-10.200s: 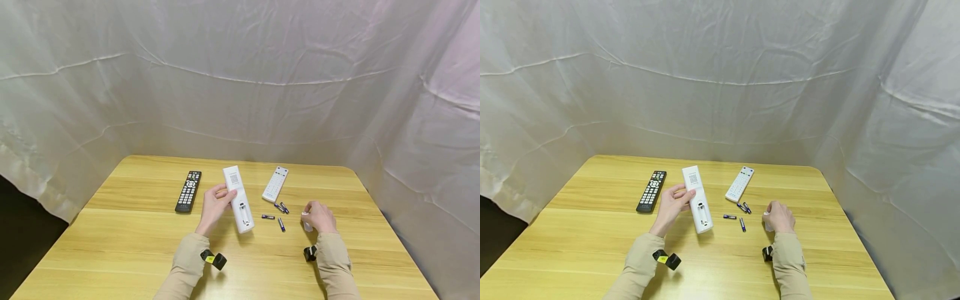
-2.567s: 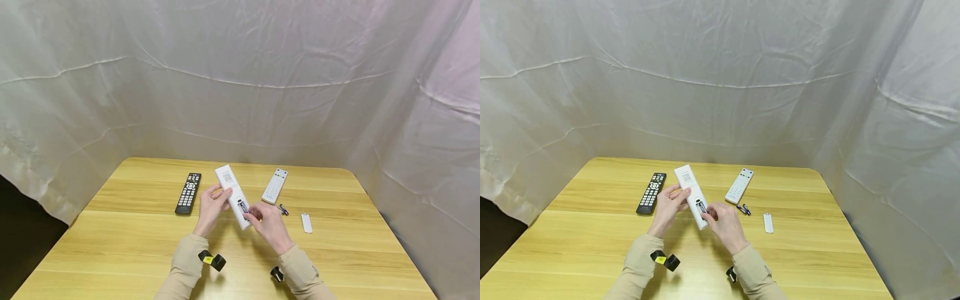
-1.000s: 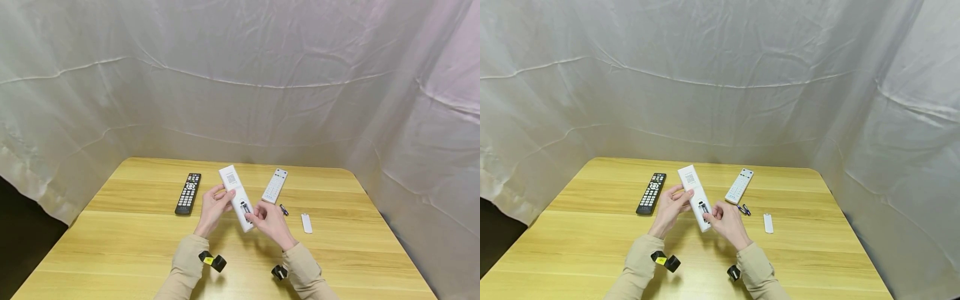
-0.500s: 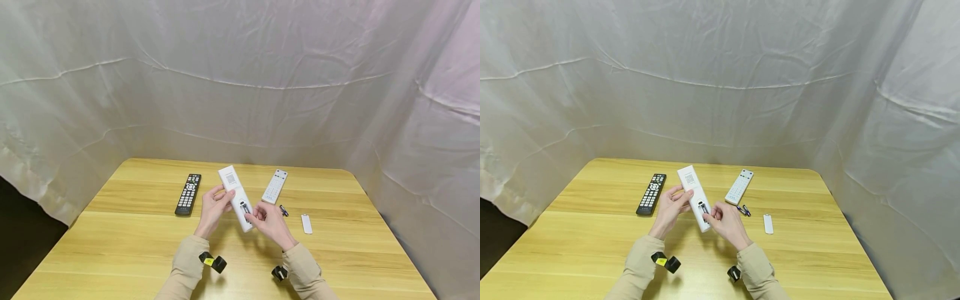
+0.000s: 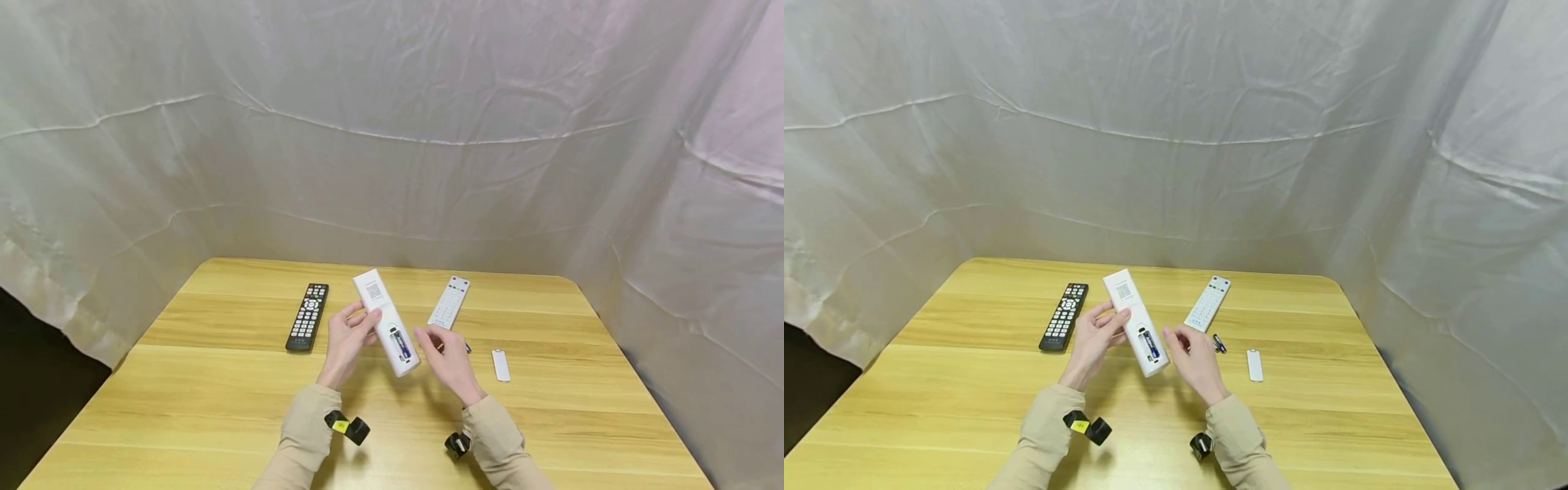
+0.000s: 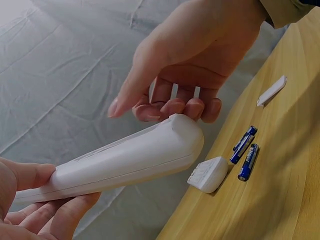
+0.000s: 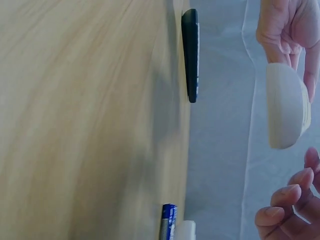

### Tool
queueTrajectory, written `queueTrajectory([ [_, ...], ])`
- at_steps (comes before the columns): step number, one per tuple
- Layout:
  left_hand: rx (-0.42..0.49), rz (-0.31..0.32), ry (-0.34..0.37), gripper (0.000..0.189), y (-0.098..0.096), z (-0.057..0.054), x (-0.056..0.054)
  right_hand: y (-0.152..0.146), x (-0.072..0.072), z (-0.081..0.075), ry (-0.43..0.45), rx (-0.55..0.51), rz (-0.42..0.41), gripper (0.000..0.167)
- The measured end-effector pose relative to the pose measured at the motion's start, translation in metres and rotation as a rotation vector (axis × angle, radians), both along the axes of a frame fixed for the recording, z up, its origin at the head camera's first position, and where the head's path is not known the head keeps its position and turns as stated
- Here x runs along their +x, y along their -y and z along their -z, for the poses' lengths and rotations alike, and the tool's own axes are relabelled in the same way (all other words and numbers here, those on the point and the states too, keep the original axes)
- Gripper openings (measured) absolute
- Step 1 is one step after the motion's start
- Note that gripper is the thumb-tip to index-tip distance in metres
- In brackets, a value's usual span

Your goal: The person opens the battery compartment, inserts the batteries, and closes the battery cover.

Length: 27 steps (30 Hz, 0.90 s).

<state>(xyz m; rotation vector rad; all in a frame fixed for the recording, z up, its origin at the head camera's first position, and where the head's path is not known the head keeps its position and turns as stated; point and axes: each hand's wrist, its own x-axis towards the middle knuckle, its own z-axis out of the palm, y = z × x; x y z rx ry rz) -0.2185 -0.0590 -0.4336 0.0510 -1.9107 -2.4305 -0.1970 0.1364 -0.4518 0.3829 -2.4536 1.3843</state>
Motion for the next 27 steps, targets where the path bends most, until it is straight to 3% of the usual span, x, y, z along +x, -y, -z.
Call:
queueTrajectory([
  [7, 0.003, -0.005, 0.002, 0.042, 0.0, 0.0, 0.0, -0.006, -0.007, 0.007, 0.063, -0.068, 0.073, 0.03],
  [13, 0.003, -0.007, 0.007, 0.042, 0.0, 0.0, -0.001, -0.01, -0.009, 0.008, 0.083, -0.072, 0.059, 0.026],
  [27, 0.005, 0.001, 0.007, 0.04, 0.0, -0.001, -0.002, -0.035, -0.017, 0.007, 0.214, 0.174, -0.013, 0.016],
])
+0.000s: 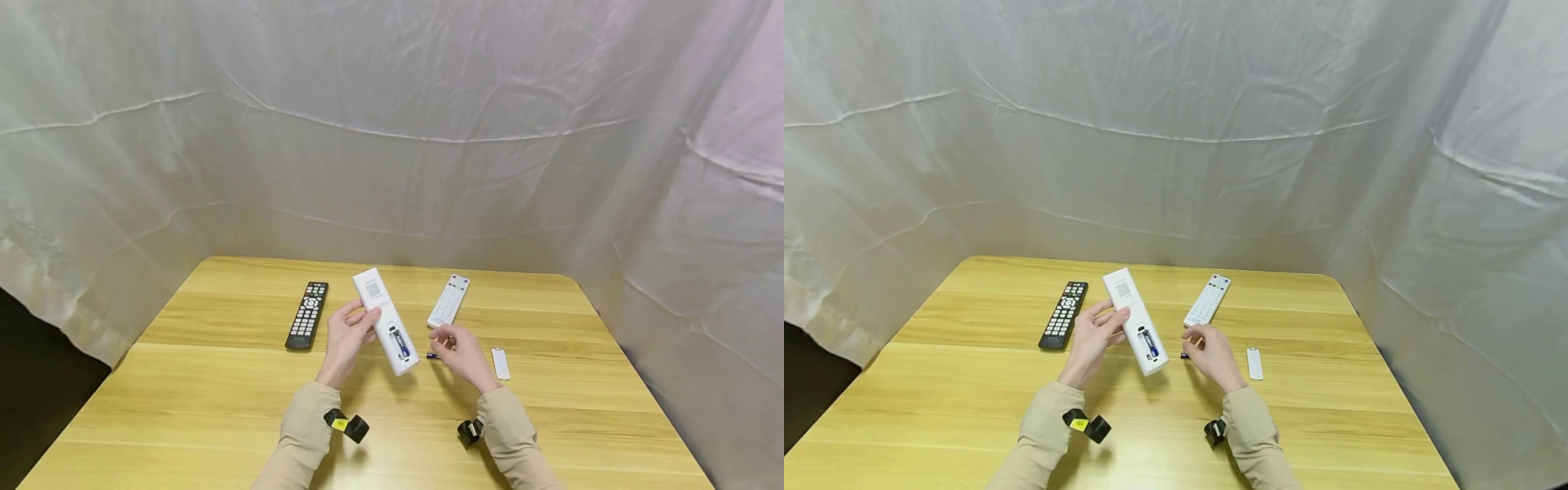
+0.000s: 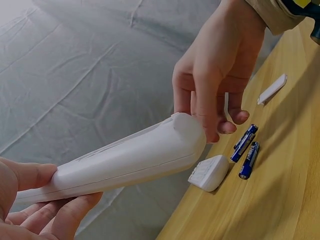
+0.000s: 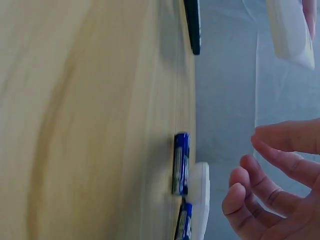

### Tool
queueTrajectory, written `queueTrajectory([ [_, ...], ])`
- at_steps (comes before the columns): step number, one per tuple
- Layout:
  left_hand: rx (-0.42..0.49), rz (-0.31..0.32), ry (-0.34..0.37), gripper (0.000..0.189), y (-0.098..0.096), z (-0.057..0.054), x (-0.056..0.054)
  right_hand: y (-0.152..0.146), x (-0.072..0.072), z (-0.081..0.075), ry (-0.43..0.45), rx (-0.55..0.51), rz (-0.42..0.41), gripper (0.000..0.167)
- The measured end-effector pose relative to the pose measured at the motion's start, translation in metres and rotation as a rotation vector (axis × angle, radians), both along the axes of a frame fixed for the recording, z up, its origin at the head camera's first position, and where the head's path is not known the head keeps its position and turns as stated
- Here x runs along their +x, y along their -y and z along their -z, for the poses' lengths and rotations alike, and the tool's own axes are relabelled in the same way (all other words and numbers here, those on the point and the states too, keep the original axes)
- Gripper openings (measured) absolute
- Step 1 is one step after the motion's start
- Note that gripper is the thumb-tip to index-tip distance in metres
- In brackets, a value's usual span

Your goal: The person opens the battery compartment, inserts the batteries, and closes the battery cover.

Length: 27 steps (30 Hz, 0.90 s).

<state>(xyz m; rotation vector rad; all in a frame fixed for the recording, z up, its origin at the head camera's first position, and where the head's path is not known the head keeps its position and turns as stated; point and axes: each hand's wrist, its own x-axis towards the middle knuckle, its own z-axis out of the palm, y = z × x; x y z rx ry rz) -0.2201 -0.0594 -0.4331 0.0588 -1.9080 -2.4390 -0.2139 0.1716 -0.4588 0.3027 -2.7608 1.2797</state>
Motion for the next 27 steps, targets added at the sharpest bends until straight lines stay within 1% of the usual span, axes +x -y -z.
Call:
queueTrajectory([
  [5, 0.004, 0.004, -0.004, 0.04, 0.0004, 0.0012, 0.0003, -0.0046, 0.0, 0.002, -0.025, 0.103, 0.002, 0.017],
  [8, 0.004, 0.009, -0.005, 0.04, 0.0007, 0.0017, 0.0007, -0.0057, 0.0003, 0.0034, -0.033, 0.163, -0.008, 0.02],
  [13, 0.008, 0.013, -0.008, 0.04, 0.0007, 0.0013, 0.0005, -0.0043, 0.0008, 0.0039, -0.006, 0.238, -0.012, 0.024],
  [16, 0.009, 0.014, -0.01, 0.04, 0.0006, 0.0014, 0.0006, -0.003, 0.0016, 0.0043, 0.01, 0.267, -0.01, 0.025],
  [22, 0.01, 0.024, -0.013, 0.039, 0.0006, 0.0029, 0.0015, -0.0029, 0.0027, 0.0062, 0.007, 0.293, -0.018, 0.028],
  [27, 0.011, 0.031, -0.013, 0.04, 0.0006, 0.0033, 0.0016, -0.0037, 0.003, 0.0084, 0.007, 0.337, -0.028, 0.026],
])
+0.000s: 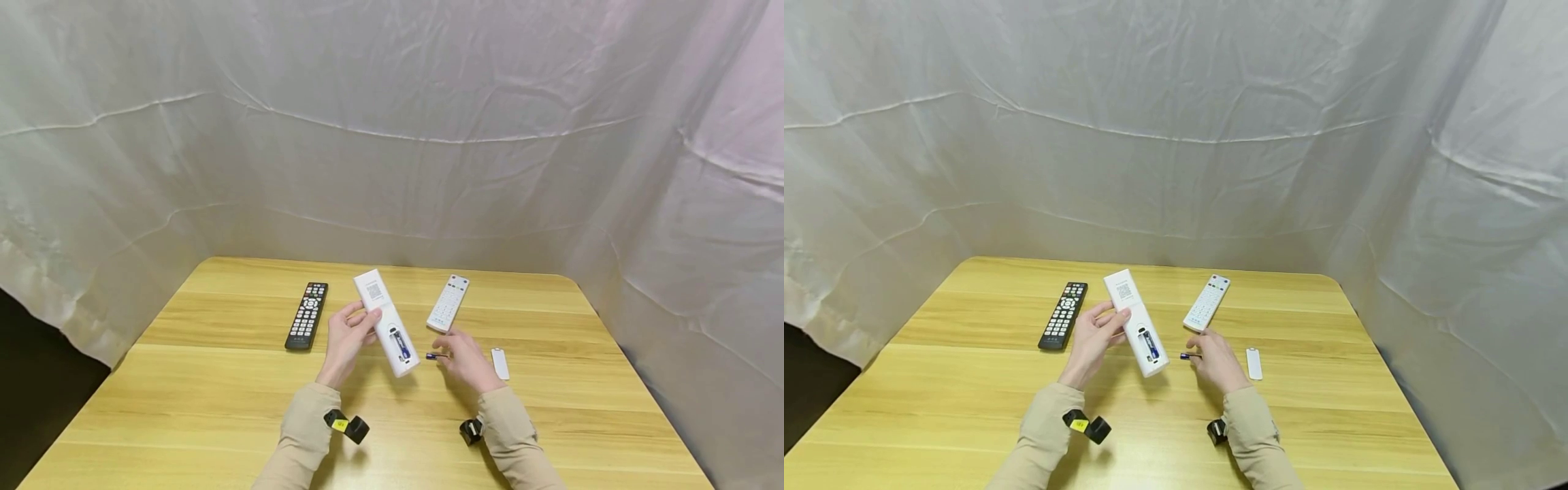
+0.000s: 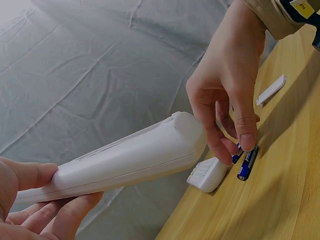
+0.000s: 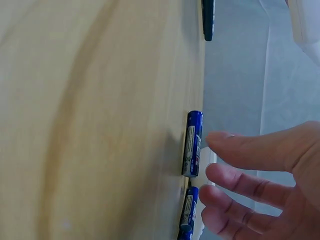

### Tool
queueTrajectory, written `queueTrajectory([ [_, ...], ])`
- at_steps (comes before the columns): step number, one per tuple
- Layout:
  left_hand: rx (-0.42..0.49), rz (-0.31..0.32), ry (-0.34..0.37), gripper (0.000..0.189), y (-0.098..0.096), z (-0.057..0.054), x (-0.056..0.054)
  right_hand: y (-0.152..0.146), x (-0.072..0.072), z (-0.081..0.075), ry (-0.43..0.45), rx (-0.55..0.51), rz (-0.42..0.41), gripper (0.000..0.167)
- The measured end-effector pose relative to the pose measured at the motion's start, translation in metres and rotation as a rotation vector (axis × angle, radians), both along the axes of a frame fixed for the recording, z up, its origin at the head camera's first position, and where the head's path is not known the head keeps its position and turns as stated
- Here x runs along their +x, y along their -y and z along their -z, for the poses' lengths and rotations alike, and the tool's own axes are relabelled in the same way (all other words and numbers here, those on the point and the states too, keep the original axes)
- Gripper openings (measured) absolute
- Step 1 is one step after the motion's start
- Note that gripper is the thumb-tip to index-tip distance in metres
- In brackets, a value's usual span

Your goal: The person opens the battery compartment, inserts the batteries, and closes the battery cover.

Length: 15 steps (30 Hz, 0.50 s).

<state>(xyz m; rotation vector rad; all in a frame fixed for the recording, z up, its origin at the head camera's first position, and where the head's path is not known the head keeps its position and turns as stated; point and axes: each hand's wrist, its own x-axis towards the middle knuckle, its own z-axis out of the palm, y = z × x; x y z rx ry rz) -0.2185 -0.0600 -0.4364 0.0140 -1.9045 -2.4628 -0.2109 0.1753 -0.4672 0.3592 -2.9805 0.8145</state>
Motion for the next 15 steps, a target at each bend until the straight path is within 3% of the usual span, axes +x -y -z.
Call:
queueTrajectory([
  [15, 0.001, -0.004, 0.0, 0.04, -0.0008, -0.0011, -0.0004, -0.0008, -0.0001, 0.0041, 0.009, 0.043, -0.015, 0.012],
])
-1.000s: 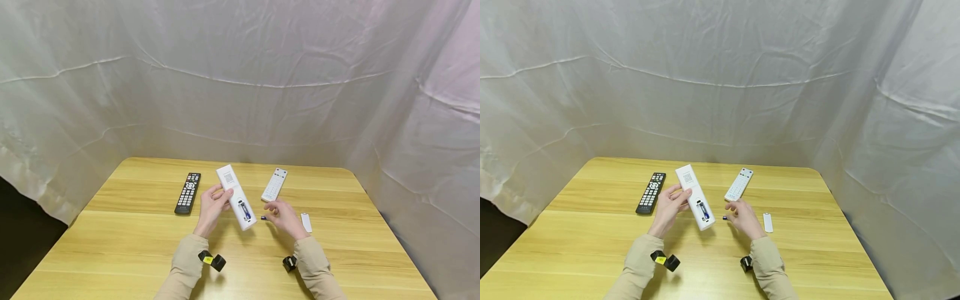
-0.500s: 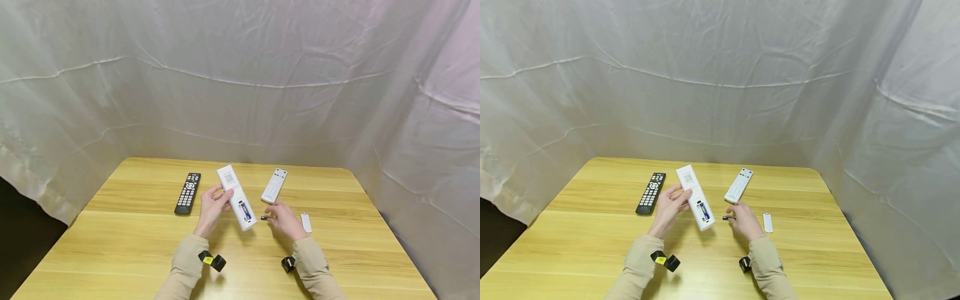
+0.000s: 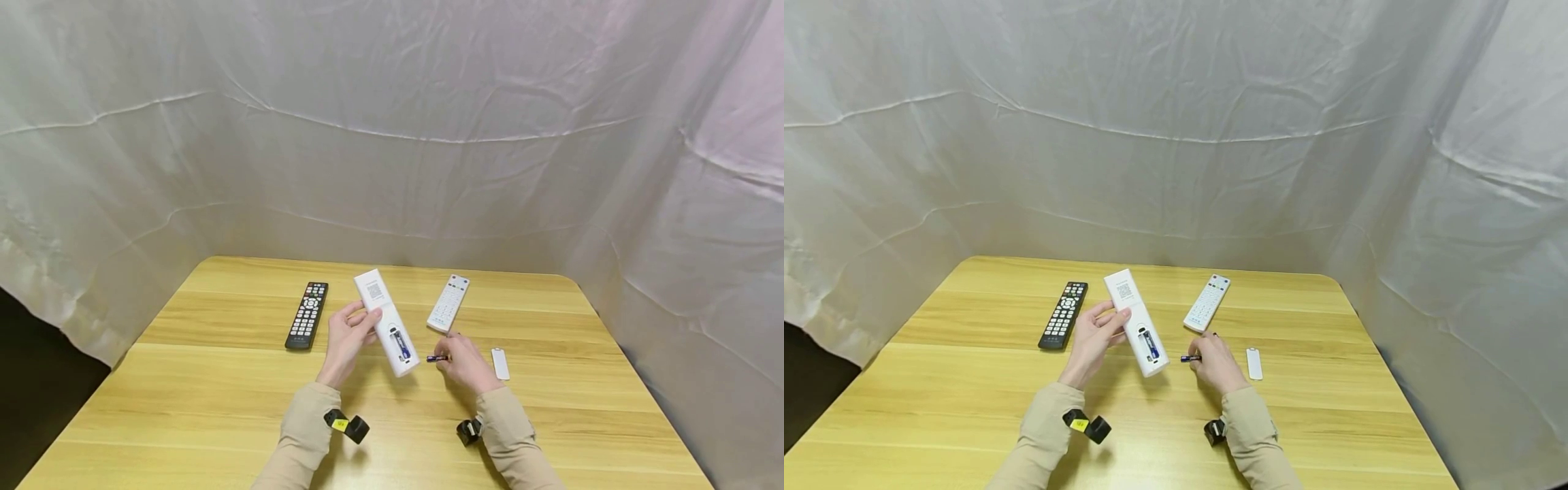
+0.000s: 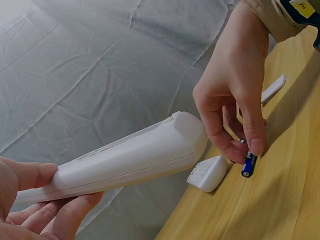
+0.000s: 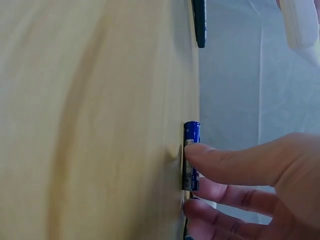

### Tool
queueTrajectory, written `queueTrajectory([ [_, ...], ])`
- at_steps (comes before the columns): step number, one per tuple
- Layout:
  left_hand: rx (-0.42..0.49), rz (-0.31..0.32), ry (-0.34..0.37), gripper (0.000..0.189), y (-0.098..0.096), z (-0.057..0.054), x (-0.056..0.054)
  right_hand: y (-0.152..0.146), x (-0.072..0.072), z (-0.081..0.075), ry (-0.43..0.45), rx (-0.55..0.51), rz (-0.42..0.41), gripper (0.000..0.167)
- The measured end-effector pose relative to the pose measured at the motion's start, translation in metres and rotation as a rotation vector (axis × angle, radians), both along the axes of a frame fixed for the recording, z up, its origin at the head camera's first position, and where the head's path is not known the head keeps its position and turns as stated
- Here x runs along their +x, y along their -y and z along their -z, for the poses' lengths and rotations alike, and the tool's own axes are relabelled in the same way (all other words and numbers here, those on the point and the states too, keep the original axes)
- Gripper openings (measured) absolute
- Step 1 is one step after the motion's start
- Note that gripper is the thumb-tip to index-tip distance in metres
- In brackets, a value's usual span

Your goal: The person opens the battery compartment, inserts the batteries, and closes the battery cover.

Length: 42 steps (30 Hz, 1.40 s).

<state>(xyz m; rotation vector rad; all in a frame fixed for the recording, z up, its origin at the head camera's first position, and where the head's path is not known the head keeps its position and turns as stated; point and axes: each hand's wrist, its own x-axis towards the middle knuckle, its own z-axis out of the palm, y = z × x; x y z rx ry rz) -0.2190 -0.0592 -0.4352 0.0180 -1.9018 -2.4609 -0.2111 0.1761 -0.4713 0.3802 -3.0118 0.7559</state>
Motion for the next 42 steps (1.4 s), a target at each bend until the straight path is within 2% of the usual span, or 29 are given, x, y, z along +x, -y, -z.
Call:
queueTrajectory([
  [14, 0.01, 0.004, 0.004, 0.04, 0.0009, -0.0007, 0.0006, -0.0008, 0.0003, 0.0017, -0.023, 0.005, -0.015, 0.015],
  [21, 0.013, 0.006, 0.001, 0.04, 0.0012, -0.0004, 0.0012, -0.0012, 0.0008, 0.0022, -0.032, -0.053, -0.025, 0.012],
  [27, 0.018, 0.001, 0.005, 0.04, 0.0009, -0.0019, 0.0016, -0.001, 0.0007, 0.0004, -0.044, -0.03, -0.077, 0.04],
  [30, 0.018, 0.003, 0.005, 0.04, 0.001, -0.0018, 0.0017, -0.0011, 0.0009, 0.0001, -0.047, -0.007, -0.098, 0.045],
  [34, 0.017, 0.003, 0.007, 0.041, 0.0012, -0.0013, 0.0014, -0.0013, 0.0005, 0.0002, -0.049, 0.001, -0.104, 0.04],
  [42, 0.001, -0.002, 0.012, 0.04, 0.0014, -0.0015, 0.0009, -0.0008, -0.0008, -0.0008, -0.044, -0.031, -0.06, 0.024],
])
